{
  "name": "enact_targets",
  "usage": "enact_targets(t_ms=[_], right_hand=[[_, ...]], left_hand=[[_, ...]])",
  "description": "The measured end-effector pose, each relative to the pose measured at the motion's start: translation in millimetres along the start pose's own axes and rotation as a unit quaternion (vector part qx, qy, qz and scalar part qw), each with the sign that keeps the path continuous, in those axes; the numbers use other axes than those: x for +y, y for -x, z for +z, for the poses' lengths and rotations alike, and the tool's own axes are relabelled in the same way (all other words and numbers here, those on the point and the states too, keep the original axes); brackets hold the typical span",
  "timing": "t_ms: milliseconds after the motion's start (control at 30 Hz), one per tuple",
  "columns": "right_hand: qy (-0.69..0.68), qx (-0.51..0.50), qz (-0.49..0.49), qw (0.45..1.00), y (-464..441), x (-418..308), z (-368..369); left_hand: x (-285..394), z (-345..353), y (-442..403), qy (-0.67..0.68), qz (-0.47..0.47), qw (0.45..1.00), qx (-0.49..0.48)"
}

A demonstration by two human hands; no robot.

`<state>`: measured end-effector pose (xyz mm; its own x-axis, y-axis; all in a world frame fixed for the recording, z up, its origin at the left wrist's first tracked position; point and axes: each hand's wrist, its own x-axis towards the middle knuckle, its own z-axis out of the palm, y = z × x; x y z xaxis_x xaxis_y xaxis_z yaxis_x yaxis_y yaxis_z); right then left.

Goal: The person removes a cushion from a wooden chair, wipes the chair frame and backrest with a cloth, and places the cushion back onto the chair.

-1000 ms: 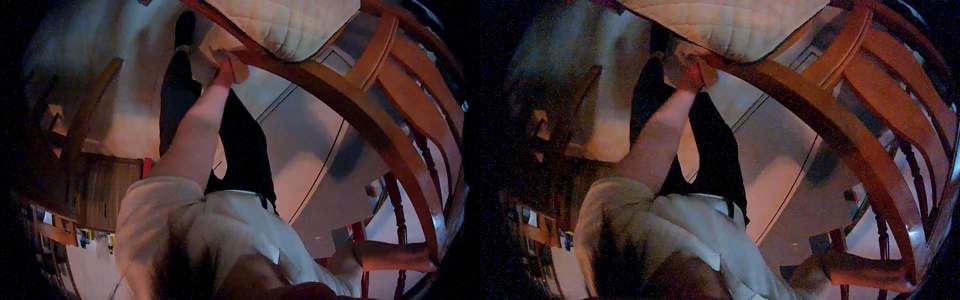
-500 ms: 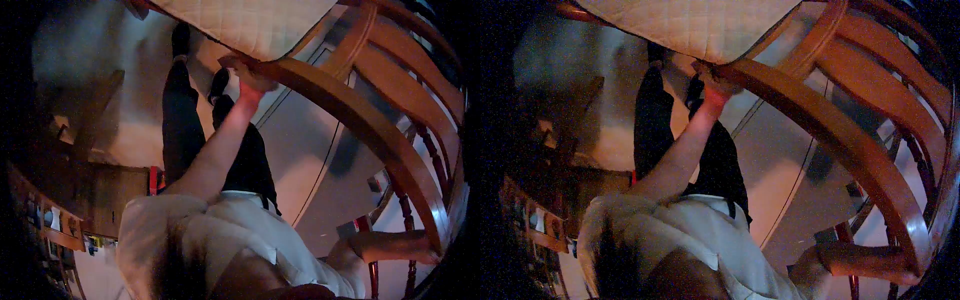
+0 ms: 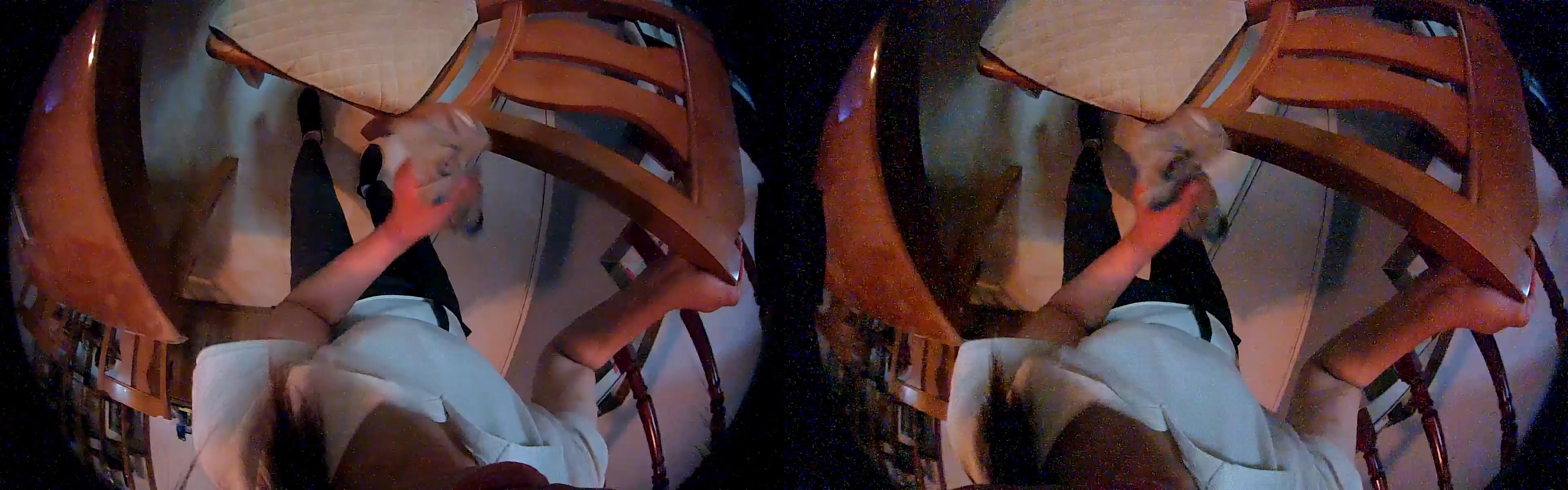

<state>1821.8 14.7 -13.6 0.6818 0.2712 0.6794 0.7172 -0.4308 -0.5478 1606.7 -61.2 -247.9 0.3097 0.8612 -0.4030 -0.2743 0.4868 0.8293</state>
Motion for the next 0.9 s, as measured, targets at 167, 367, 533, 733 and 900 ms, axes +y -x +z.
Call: enact_targets(t_ms=[167, 367, 533, 733, 900], right_hand=[[-0.067, 0.025, 0.057, 0.996, 8.9, 0.7, -1.2], [-0.129, 0.024, 0.056, 0.99, -8.2, 22.4, 0.5], [-0.201, 0.037, 0.095, 0.974, 3.6, 3.9, -6.7], [-0.202, -0.021, 0.07, 0.977, 7.1, 11.7, -15.3], [-0.171, -0.067, -0.042, 0.982, 34.7, -7.8, -33.2]], left_hand=[[-76.9, -19.9, -91.2, -0.357, 0.143, 0.922, 0.045], [-26.1, 7.5, -119.6, -0.355, 0.011, 0.914, -0.197], [98.4, 97.8, -66.4, -0.373, 0.381, 0.83, -0.16], [142.5, 137.5, -50.9, -0.338, 0.503, 0.778, -0.164], [148.1, 118.3, -28.9, -0.416, 0.502, 0.745, -0.143]])
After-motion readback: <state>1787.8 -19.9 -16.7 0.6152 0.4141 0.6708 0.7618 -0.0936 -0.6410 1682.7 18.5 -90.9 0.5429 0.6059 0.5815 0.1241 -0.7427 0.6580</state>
